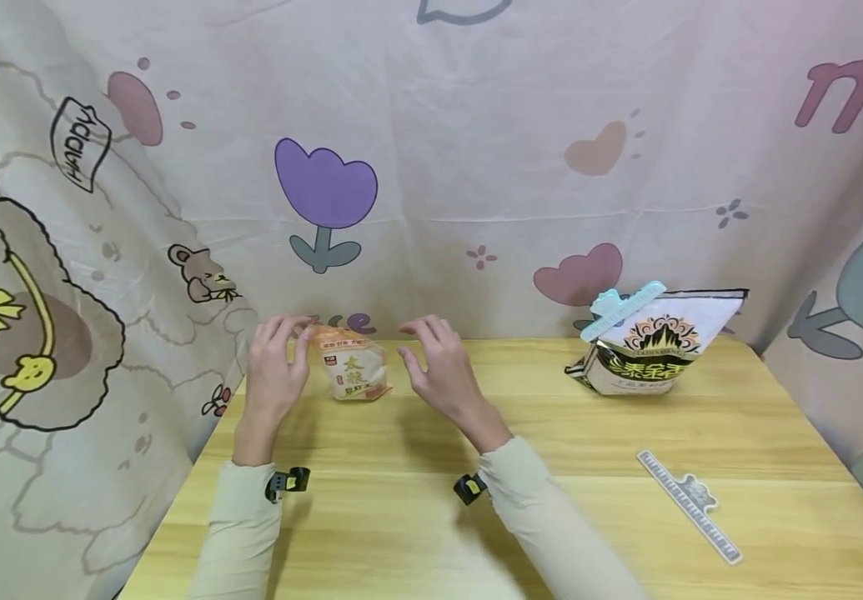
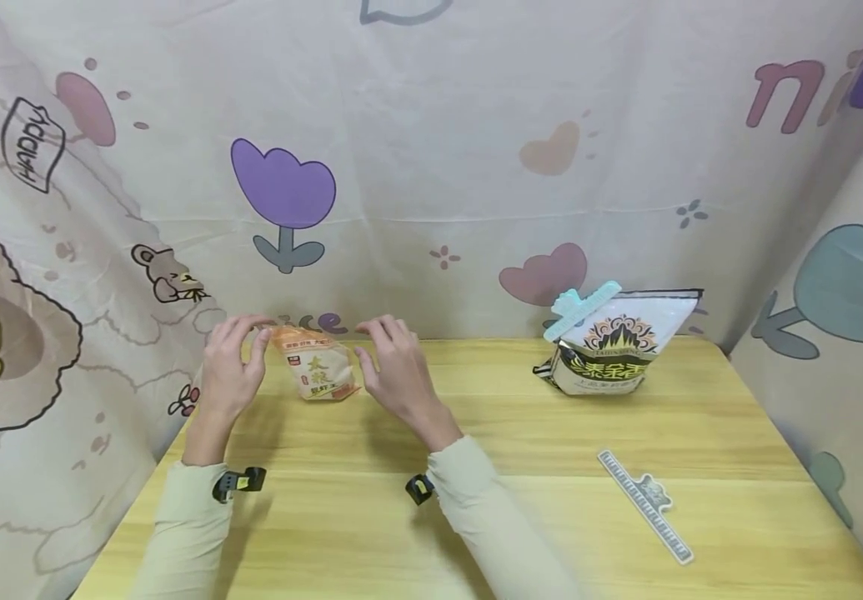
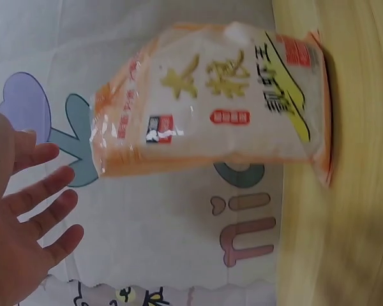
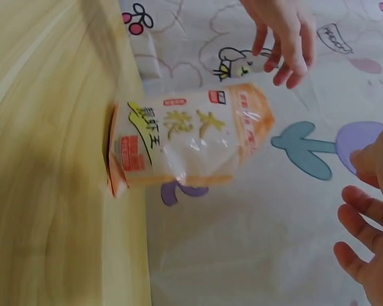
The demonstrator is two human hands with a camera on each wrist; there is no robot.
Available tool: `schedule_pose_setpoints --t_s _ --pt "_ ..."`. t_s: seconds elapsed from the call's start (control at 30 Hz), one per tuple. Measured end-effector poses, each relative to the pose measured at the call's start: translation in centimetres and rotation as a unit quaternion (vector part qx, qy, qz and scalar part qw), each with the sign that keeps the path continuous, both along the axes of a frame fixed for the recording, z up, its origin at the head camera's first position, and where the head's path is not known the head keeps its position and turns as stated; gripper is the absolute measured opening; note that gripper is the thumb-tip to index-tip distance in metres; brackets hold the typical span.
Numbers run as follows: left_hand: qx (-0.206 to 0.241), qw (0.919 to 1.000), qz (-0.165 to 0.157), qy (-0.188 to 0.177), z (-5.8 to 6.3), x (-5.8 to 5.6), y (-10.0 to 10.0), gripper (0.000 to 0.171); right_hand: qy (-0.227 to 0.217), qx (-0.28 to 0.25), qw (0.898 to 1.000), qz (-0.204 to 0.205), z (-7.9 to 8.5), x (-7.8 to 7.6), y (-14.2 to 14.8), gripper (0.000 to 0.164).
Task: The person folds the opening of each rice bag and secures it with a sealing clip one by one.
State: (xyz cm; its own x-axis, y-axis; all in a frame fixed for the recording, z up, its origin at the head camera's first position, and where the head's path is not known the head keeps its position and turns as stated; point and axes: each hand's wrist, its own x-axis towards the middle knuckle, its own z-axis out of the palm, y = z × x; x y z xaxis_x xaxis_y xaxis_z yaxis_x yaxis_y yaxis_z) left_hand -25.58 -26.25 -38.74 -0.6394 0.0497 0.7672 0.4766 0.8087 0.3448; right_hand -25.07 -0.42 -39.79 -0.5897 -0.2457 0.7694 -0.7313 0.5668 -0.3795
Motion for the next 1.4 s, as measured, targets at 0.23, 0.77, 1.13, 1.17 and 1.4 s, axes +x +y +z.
schedule_pose_setpoints --t_s 0.23,0.77,1.13,1.17,1.4 --pt "-0.049 0.998 0.02 -0.033 -0.3 0.1 -1.6 0.018 0.001 0.024 1.0 -0.009 -0.2 -1.0 -3.6 0.022" --pt "-0.091 0.9942 0.009 -0.057 -1.0 -1.1 -1.4 0.022 -0.023 0.133 0.987 -0.082 -1.3 -3.6 -8.8 0.023" --pt "-0.075 0.9955 -0.015 -0.055 -1.8 -1.6 -0.7 0.02 -0.024 0.15 0.981 -0.123 -1.9 -3.9 -10.9 0.017" --pt "-0.071 0.9959 -0.017 -0.052 -1.9 -1.7 -0.7 0.018 -0.02 0.148 0.981 -0.123 -1.9 -3.9 -10.9 0.016" --pt "-0.066 0.9971 -0.013 -0.037 -1.9 -2.4 -0.2 0.006 -0.004 0.143 0.981 -0.129 -1.6 -4.2 -11.0 0.011"
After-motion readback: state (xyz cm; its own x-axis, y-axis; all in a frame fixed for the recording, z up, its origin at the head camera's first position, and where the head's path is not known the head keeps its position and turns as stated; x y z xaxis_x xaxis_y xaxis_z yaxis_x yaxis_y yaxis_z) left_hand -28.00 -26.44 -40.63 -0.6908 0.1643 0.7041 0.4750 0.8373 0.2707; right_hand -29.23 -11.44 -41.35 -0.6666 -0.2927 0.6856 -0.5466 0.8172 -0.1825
